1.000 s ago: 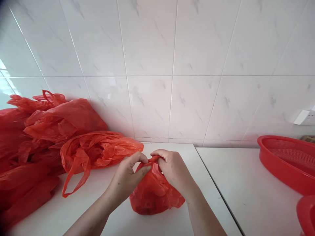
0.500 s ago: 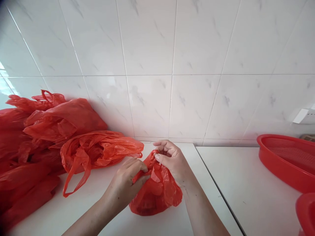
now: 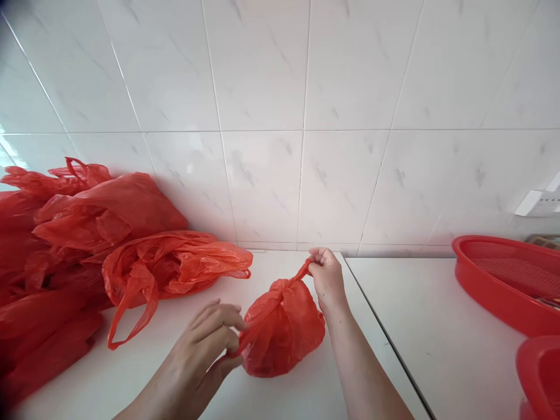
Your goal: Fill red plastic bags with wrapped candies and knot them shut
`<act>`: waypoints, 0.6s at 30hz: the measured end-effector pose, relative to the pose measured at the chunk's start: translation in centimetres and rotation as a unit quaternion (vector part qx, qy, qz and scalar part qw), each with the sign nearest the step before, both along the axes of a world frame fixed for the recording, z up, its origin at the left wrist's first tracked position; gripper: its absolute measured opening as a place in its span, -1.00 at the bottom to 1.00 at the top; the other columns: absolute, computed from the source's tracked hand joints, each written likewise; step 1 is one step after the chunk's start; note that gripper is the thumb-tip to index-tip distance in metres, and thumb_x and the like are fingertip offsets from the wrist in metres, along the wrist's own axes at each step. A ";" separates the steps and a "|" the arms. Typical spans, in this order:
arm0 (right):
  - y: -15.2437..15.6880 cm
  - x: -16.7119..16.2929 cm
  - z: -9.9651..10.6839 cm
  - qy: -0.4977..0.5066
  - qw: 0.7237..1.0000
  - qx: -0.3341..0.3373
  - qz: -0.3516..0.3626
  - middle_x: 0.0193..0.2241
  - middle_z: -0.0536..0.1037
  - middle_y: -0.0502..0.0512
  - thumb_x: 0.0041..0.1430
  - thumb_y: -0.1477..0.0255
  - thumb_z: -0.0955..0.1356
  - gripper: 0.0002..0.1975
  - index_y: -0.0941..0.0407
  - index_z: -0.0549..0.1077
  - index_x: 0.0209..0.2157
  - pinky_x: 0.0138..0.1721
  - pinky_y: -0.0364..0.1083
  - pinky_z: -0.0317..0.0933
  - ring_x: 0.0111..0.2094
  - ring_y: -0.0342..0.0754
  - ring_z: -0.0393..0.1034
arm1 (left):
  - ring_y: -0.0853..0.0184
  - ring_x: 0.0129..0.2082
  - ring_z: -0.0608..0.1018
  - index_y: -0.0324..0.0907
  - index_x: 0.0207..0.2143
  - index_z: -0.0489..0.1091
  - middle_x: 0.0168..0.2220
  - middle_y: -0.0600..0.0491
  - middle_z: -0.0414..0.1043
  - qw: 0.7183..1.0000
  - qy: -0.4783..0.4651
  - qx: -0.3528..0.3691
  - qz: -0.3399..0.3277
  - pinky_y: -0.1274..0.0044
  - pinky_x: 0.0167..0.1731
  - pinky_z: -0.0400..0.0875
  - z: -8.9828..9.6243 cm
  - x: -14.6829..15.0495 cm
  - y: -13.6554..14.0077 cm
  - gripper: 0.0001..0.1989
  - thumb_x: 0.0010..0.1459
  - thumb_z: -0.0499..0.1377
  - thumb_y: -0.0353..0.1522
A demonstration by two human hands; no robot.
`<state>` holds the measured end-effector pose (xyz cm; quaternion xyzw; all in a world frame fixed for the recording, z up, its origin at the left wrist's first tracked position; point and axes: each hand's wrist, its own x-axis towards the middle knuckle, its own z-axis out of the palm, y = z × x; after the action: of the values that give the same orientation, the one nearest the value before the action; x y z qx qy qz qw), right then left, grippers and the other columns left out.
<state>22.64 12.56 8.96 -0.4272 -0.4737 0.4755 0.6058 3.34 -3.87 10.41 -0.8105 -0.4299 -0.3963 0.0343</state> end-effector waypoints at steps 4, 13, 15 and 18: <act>2.5 0.4 -4.1 0.007 0.997 -0.073 0.007 -0.51 0.39 -0.05 -0.34 0.57 0.27 -0.71 0.10 0.37 -0.42 -0.36 -0.12 0.26 -0.43 -0.15 0.28 | 0.42 -0.37 0.46 -0.13 -0.45 0.14 -0.39 0.14 0.38 0.992 -0.016 -0.109 -0.053 0.26 0.11 0.17 -1.8 -1.8 -1.8 -0.78 0.09 0.15 -0.54; 1.4 3.2 -6.1 0.035 0.959 -0.151 0.236 -0.34 0.51 0.09 -0.11 0.39 0.42 -0.64 0.10 0.42 -0.19 -0.27 -0.03 0.33 -0.32 -0.04 0.43 | 0.25 -0.20 0.45 -0.08 -0.25 0.30 -0.18 -0.04 0.38 0.936 -0.229 -0.249 -0.100 0.44 -0.19 0.39 -1.4 -1.4 -2.3 -0.60 0.11 0.08 0.03; 1.5 4.5 -6.3 0.068 0.948 -0.140 0.277 -0.16 0.49 0.13 0.01 0.32 0.40 -0.60 0.08 0.39 -0.08 -0.12 -0.01 0.31 -0.15 -0.02 0.42 | 0.14 0.02 0.37 -0.01 0.03 0.20 0.06 -0.12 0.25 0.938 -0.246 -0.238 -0.058 0.29 0.00 0.33 -1.2 -0.9 -1.6 -0.44 0.09 0.04 0.08; 2.1 5.7 -7.3 0.104 0.946 -0.147 0.270 -0.11 0.47 0.10 0.07 0.29 0.39 -0.62 0.02 0.37 -0.05 -0.02 -0.01 0.29 -0.08 -0.03 0.40 | 0.09 0.21 0.20 0.02 0.19 0.03 0.23 -0.14 0.04 0.947 -0.228 -0.227 0.009 0.16 0.14 0.19 -1.7 0.8 0.0 -0.33 0.09 0.14 -0.01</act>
<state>28.30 14.69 1.63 -0.3156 -0.4308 0.7275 0.4307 4.10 -3.82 8.66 -0.6806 -0.5123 -0.4623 -0.2464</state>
